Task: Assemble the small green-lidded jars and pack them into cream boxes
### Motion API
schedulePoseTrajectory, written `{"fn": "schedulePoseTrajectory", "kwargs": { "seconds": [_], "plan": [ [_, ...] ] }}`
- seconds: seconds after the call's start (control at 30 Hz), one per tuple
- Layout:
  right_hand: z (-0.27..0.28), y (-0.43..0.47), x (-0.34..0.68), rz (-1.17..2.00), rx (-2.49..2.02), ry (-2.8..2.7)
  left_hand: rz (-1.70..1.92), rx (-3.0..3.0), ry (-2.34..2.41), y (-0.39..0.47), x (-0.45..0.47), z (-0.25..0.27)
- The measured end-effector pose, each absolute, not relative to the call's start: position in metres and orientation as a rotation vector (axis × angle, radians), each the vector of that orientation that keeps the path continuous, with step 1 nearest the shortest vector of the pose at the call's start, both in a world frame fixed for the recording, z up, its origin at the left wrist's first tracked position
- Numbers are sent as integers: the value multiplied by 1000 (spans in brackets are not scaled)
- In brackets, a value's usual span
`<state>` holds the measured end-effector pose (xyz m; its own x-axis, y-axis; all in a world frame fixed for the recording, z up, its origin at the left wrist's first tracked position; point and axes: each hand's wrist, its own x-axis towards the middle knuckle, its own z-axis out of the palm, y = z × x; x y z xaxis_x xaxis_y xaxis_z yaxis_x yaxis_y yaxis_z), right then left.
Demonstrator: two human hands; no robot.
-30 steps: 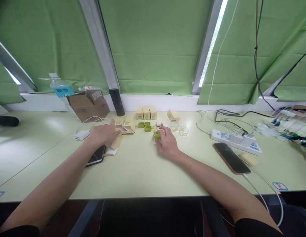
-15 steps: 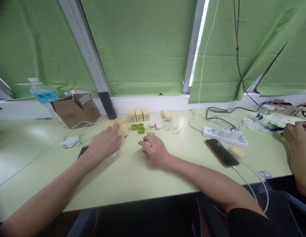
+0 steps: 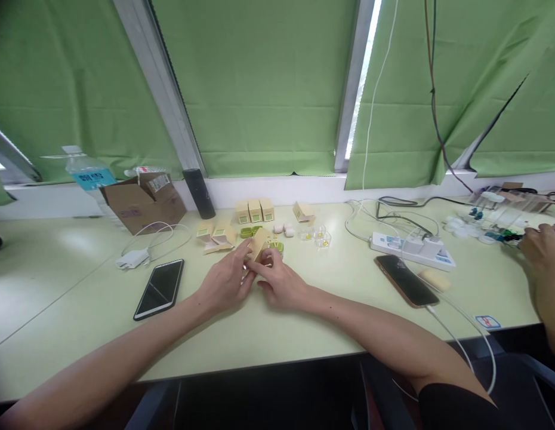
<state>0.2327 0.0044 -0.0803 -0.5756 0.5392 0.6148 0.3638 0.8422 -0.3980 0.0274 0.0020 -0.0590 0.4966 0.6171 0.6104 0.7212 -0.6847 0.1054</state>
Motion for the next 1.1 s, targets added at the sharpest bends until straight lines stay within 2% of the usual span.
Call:
{"fn": "schedulePoseTrajectory", "kwargs": {
  "seconds": [0.17,0.23,0.5,0.7,1.1],
  "plan": [
    [-72,15,245,405,-574,-2022,-1557,-2806,-1107,8,22,-57],
    [-69,18,249,472,-568,-1950,-1683,-2861,-1106,10,22,-57],
    [-68,18,250,622,-562,-1901,-1568,-2997,-1153,8,27,-60],
    [-68,18,250,761,-597,-1814,-1771,-3074,-1183,9,28,-64],
    [-74,14,237,909,-731,-1662,-1987,-2828,-1413,2,38,-70]
  ]
}}
